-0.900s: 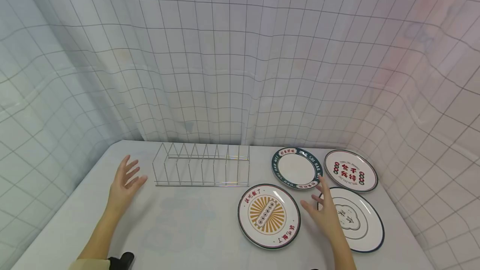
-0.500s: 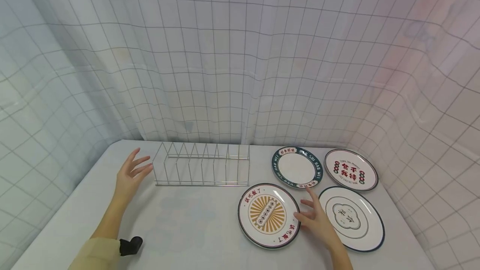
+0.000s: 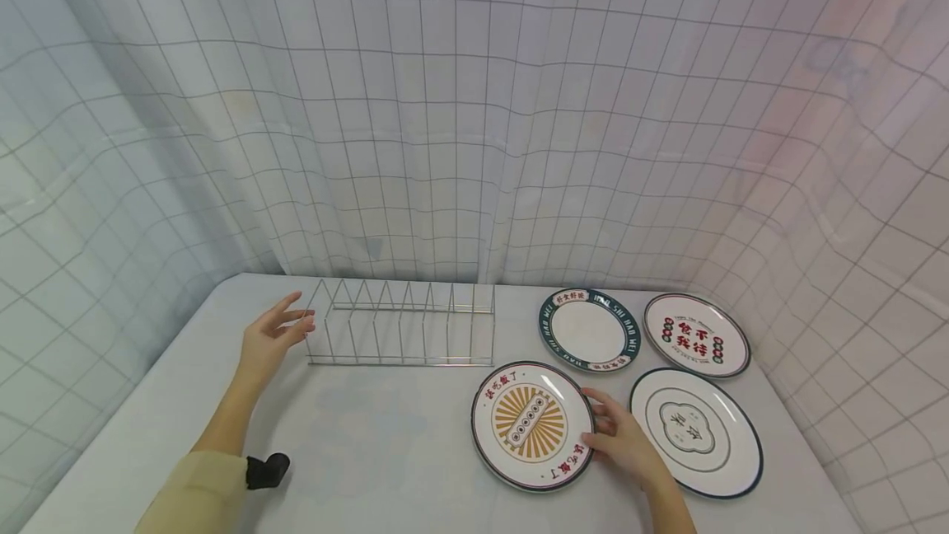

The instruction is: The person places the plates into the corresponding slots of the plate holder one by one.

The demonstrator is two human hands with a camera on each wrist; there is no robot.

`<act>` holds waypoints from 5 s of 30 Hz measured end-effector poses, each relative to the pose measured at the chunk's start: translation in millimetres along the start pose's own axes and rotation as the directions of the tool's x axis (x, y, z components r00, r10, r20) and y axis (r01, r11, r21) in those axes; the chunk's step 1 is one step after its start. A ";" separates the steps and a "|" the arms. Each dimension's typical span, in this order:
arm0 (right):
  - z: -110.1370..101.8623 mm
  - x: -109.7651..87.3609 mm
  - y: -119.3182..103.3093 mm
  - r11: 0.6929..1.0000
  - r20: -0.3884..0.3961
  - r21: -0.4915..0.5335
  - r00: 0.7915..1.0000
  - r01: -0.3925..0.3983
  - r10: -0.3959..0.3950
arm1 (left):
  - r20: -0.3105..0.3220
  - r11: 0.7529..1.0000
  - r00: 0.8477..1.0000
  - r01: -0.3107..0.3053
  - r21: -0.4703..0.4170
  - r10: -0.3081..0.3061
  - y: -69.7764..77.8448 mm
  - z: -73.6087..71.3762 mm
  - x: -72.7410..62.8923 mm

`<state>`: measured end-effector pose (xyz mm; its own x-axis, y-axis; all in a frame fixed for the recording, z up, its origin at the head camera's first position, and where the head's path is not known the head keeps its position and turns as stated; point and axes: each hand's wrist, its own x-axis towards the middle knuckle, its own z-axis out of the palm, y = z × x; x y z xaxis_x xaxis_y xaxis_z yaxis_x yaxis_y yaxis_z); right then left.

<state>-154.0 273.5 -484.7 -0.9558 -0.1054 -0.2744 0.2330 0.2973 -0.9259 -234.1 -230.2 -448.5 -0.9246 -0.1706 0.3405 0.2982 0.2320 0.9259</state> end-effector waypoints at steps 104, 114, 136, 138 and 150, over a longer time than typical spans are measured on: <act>208.0 91.2 -231.1 0.845 0.080 0.378 0.896 0.377 -0.436 | 0.119 0.990 0.983 0.141 0.016 -0.142 -11.4 -2.0 4.6; 241.2 89.4 -236.1 0.878 0.004 0.129 0.885 0.461 -0.466 | 0.128 0.992 0.984 0.127 -0.012 -0.125 -14.8 -3.4 5.1; 282.0 103.0 -207.8 0.843 -0.112 0.028 0.839 0.538 -0.532 | 0.121 0.992 0.985 0.126 -0.026 -0.122 -18.1 -3.0 6.7; 283.3 102.5 -205.3 0.843 -0.112 0.019 0.839 0.537 -0.532 | 0.122 0.991 0.984 0.130 -0.021 -0.126 -18.3 -3.4 6.6; 278.6 97.7 -202.8 0.871 -0.074 0.038 0.871 0.490 -0.486 | 0.119 0.992 0.986 0.122 -0.031 -0.117 -18.2 -3.1 6.5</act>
<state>-244.8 -61.5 -396.0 -0.9588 -0.1657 0.2306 -0.2582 0.1708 -0.9509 -244.8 -238.5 -462.6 -0.9748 -0.0815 0.2076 0.1905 0.1798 0.9651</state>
